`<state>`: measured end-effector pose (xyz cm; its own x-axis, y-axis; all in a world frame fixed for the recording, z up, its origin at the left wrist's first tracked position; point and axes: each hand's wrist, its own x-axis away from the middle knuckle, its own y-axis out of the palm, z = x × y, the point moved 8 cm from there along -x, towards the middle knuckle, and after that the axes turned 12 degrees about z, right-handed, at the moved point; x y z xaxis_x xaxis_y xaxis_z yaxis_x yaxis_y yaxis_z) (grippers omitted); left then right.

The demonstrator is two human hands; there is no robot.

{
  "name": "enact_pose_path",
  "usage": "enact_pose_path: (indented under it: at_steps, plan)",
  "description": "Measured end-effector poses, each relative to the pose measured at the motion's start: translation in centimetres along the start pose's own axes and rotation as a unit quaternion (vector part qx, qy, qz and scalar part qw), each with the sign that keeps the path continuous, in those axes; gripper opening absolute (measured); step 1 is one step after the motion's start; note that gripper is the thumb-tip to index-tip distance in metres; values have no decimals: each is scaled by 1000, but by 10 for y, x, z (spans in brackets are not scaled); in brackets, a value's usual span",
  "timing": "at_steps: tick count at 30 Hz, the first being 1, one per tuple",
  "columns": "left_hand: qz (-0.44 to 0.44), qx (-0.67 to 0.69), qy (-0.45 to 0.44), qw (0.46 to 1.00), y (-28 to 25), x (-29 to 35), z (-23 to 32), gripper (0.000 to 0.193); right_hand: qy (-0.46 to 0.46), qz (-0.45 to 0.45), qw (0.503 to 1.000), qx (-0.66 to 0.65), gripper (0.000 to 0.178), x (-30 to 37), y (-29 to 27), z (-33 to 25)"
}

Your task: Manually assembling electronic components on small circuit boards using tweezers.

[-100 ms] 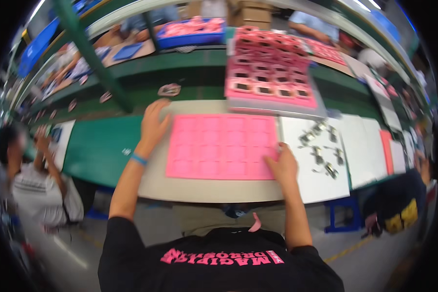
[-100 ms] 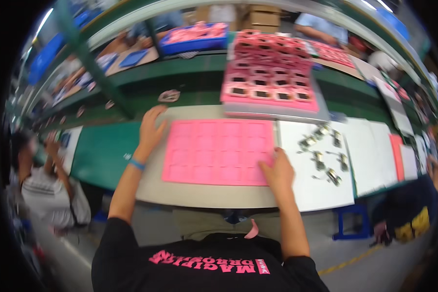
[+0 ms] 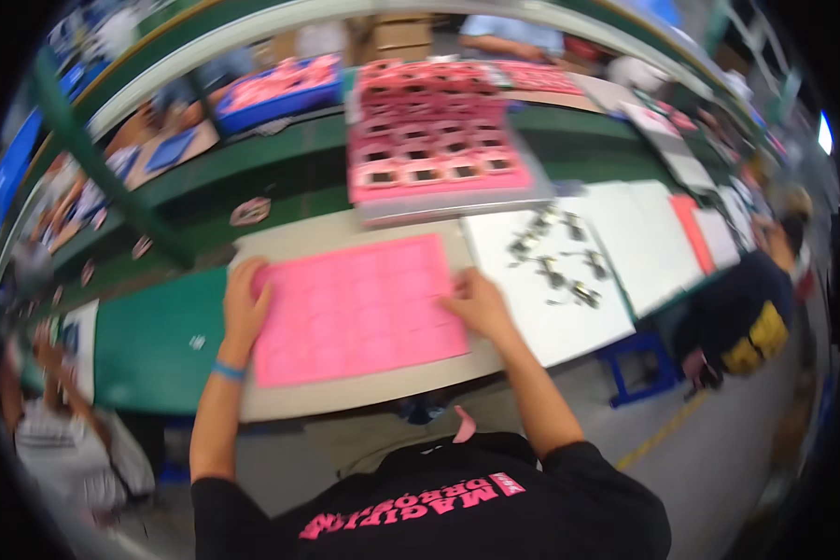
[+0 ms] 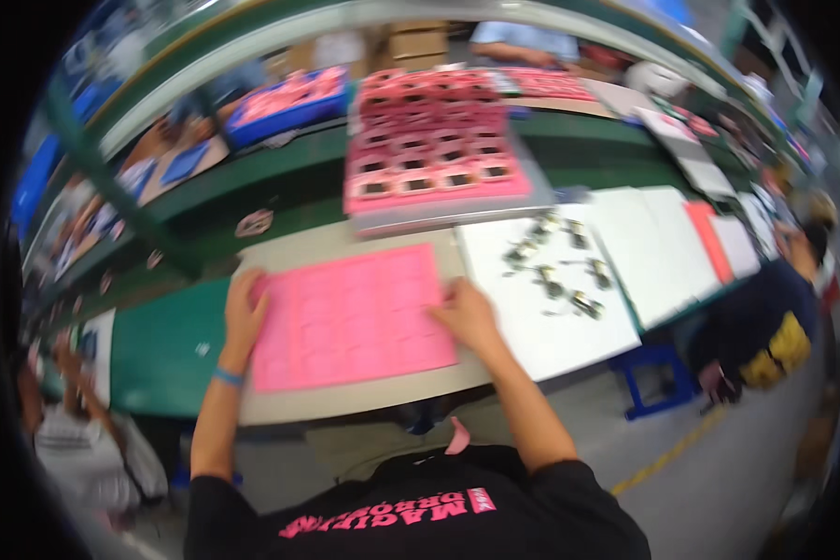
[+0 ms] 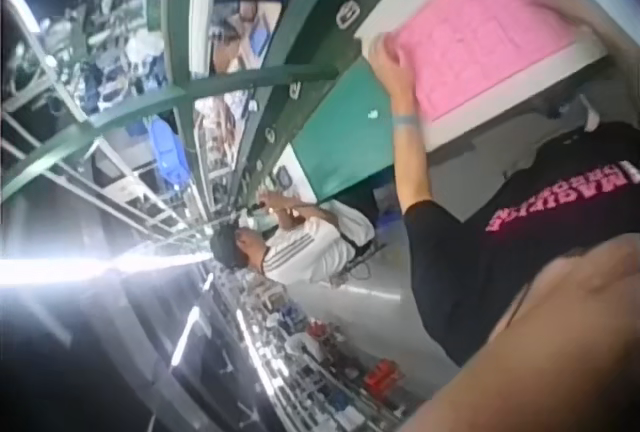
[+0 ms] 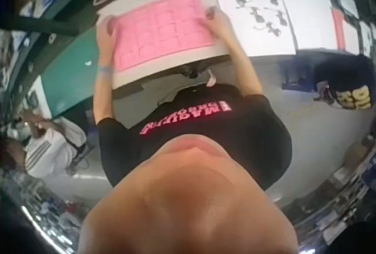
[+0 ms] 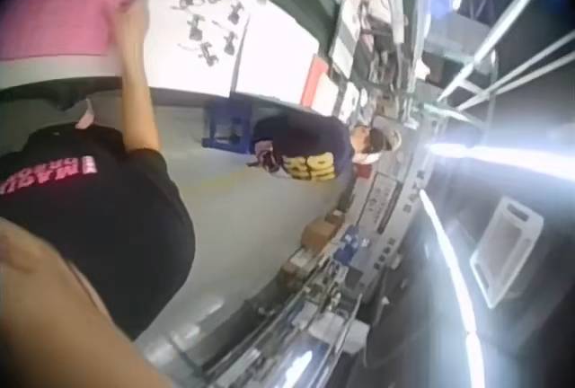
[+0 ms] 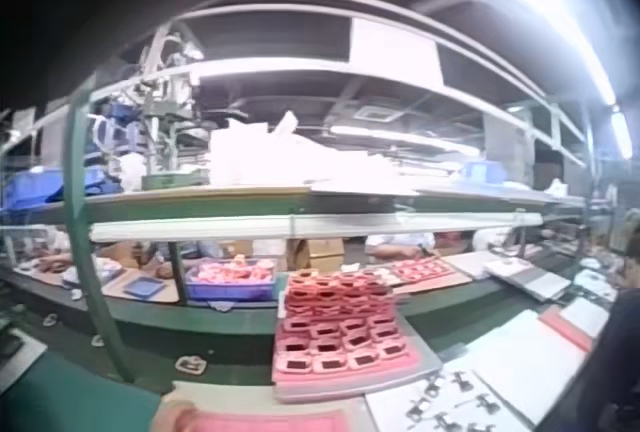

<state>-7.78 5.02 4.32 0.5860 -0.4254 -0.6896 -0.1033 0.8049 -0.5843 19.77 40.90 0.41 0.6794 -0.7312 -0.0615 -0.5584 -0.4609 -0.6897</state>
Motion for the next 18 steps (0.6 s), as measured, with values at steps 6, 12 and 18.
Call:
enact_pose_path:
  at_steps: [6,12,18]
  plan:
    - [7,138,-120,983,13,20,35,36,194,-54,878,-434,56,35,-12,15]
    - [13,148,-142,979,9,24,25,34,148,67,851,-499,60,83,-161,58]
    - [-54,70,-177,980,14,19,39,28,117,375,735,-553,47,23,-326,204]
